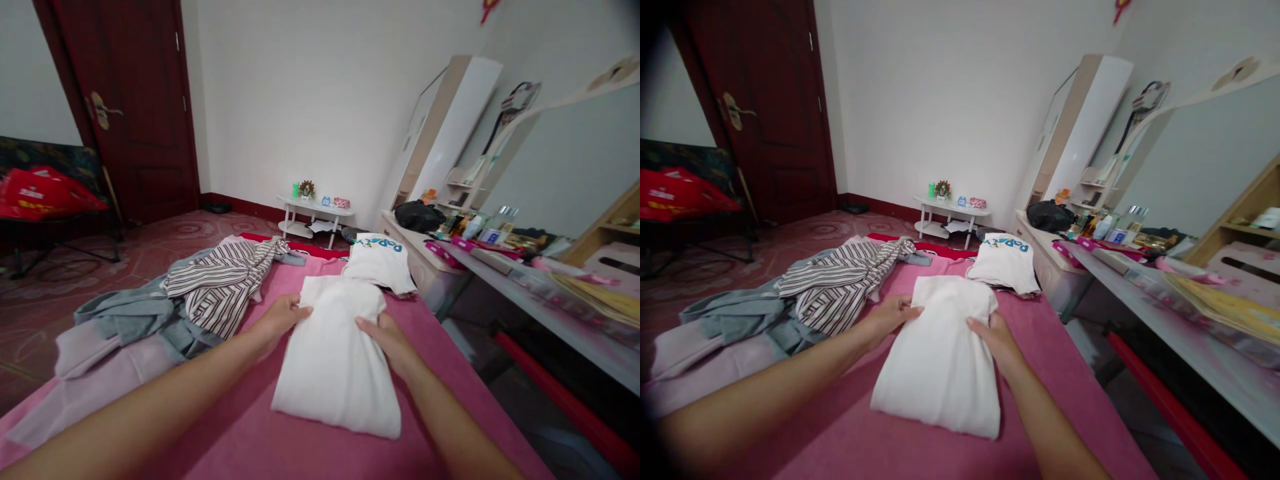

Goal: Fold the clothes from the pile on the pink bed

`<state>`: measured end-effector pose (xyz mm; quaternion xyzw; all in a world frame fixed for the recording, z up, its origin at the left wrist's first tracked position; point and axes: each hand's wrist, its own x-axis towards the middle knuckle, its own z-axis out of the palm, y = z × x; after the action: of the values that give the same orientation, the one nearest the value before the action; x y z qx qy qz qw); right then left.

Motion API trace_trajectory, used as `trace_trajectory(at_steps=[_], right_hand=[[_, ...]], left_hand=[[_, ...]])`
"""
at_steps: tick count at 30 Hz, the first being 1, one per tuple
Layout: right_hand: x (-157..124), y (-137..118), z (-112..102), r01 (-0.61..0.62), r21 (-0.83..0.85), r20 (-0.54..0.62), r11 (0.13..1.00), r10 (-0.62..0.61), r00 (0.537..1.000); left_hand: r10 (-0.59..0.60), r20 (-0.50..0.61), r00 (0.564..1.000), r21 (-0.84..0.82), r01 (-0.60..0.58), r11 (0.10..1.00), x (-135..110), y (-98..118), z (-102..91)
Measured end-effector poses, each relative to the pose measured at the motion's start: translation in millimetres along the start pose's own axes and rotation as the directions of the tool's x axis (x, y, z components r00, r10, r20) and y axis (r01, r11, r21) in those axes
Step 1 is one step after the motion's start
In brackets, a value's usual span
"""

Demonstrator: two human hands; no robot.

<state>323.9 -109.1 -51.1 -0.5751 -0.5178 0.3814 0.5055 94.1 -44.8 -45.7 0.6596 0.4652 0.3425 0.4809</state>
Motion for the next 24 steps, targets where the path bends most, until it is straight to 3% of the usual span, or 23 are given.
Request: trace_trajectory(at_steps=[3,8,12,15,18,21,24], right_hand=[[35.7,28.8,-1.4,-0.148,-0.029,-0.127,0.988,0.144,0.981],[38.1,62.1,-6.3,-0.057,-0.016,-0.144,0.998,0.054,0.988],[46.4,61.9,-4.6,-0.088,0.061,-0.145,0.994,0.096,0.985],[58.7,52.8,-1.7,0.001,0.045,-0.199,0.999,0.008,0.98],[68.9,48.2,-3.8,0.028,-0.188,-0.315,0.982,-0.087,0.945],[76.0,52.6,-11.4,-0.108,-0.434,-0.422,0.894,-0.095,0.902],[81.9,57.9,-17.3,-0.235,-0.547,-0.491,0.804,-0.08,0.868]], left_hand=[[-0.014,-0.11,0.994,0.153,0.031,0.988,43.8,-33.8,4.5],[0.068,-0.139,0.988,0.283,-0.026,0.959,59.1,-72.6,7.7],[0.084,-0.122,0.989,0.345,-0.037,0.938,67.5,-71.6,12.7],[0.126,-0.161,0.979,0.377,-0.057,0.925,78.0,-62.1,15.8],[0.149,-0.217,0.965,0.41,-0.048,0.911,87.1,-53.7,14.3],[0.1,-0.26,0.96,0.458,0.032,0.889,94.5,-50.2,10.1],[0.04,-0.28,0.959,0.463,0.098,0.881,100.7,-49.3,9.5]])
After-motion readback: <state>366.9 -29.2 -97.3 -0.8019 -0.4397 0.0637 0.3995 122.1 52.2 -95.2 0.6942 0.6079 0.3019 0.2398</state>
